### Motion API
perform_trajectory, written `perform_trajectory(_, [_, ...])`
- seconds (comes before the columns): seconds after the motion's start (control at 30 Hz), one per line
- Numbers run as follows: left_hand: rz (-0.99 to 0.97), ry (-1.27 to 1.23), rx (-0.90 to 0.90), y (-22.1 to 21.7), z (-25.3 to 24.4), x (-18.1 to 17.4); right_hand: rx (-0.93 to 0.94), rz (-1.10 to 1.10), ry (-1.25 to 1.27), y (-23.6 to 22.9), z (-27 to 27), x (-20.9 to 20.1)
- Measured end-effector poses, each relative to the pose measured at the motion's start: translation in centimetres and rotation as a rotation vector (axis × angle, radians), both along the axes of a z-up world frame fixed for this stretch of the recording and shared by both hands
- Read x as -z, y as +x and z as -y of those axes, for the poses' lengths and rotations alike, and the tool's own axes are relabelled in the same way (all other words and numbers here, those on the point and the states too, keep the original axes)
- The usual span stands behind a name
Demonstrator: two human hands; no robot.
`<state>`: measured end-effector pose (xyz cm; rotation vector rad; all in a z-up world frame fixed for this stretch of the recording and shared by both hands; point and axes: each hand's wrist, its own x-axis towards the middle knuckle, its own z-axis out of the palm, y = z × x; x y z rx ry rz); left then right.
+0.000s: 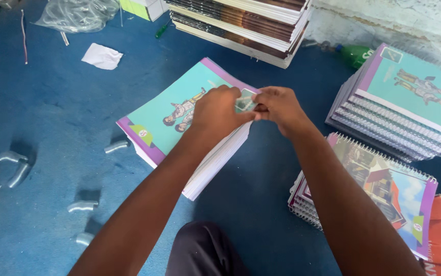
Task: The person sits on the floor and assembles spiral-bound notebooks by inserting metal spiral coils into pre-punched holes. They handle stacks of notebooks, pick up coils from a box, and thread them through the holes one by one.
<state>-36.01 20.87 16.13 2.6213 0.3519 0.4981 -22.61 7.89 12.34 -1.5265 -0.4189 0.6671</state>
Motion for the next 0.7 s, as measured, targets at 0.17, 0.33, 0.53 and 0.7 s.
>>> perform_trajectory(0.17, [0.390, -0.090, -0.210, -6.1, -2.4, 1.1, 0.078, -0.028, 0.027, -0.1, -0.5, -0.4])
perform_trajectory(0.33, [0.506, -0.091, -0.520, -14.9, -4.1, 2.9, 0.097, -0.045, 0.048, -0.6, 0.0, -1.0])
perform_trajectory(0.53, [0.280, -1.112, -0.698, -20.2, -3.9, 3.9, 0.064, -0.178, 0.124, -2.2, 2.5, 0.1])
perform_trajectory(0.7, [0.175, -1.321, -0.570, -21.0, -3.0, 4.9, 0.091, -0.360, 0.079, -3.7, 4.6, 1.2])
